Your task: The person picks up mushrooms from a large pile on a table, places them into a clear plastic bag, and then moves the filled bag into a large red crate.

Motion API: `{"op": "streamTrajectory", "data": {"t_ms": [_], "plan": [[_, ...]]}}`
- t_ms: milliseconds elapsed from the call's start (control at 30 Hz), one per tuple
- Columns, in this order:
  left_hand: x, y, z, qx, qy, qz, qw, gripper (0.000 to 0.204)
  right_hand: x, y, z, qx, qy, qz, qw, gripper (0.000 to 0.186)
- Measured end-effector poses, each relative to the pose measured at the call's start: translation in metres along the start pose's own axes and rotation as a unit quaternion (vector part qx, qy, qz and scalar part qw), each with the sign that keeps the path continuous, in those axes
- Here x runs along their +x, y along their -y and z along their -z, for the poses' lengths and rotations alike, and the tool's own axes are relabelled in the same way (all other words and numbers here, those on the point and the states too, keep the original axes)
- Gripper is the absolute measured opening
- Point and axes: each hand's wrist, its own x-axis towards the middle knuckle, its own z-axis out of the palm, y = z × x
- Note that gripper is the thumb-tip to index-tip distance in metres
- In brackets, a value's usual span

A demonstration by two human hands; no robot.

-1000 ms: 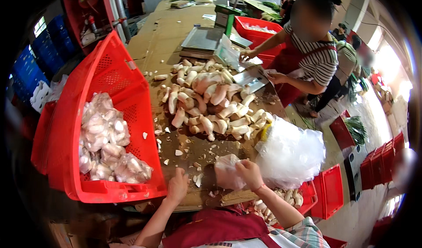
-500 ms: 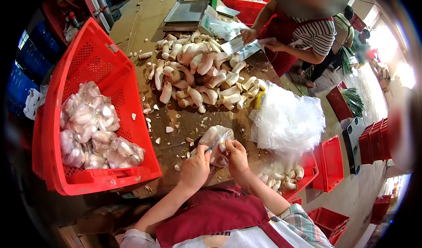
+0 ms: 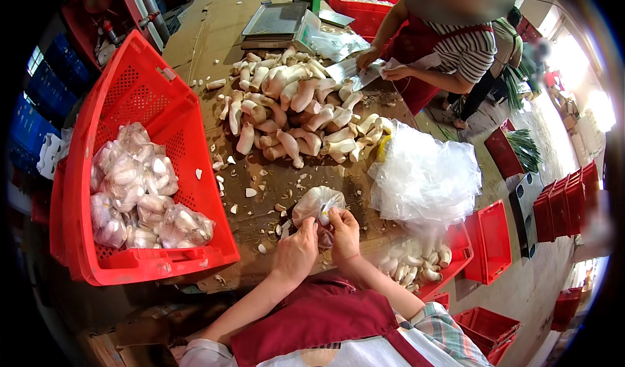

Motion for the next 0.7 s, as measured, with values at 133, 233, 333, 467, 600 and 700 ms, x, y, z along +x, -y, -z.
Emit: {"op": "streamTrajectory", "data": {"t_ms": [133,233,333,467,600,700], "plan": [[0.0,-0.004,0.002,0.024,0.021,0.005,0.999,0.012,-0.003,0.002,-0.003,0.005,-0.002,0.0,1.0,0.018],[0.001,-0.006,-0.006,0.054,0.034,0.014,0.998,0.01,-0.005,-0.003,-0.003,-0.004,0.005,0.009,1.0,0.018],[0.009,-0.002,-0.016,0.057,0.023,0.01,0.998,0.008,-0.007,-0.002,-0.009,-0.023,-0.002,0.037,0.999,0.018],[0.015,-0.002,-0.014,-0.012,0.031,0.025,0.999,0.01,-0.006,0.003,-0.008,-0.056,-0.01,0.069,0.996,0.019],[0.004,0.003,0.004,-0.069,0.059,0.067,0.994,0.011,-0.001,0.011,0.002,-0.241,0.012,0.168,0.956,0.022],[-0.012,0.052,0.005,0.045,-0.001,0.119,0.992,0.015,-0.012,0.042,-0.001,-0.44,0.05,0.372,0.816,0.015]]}}
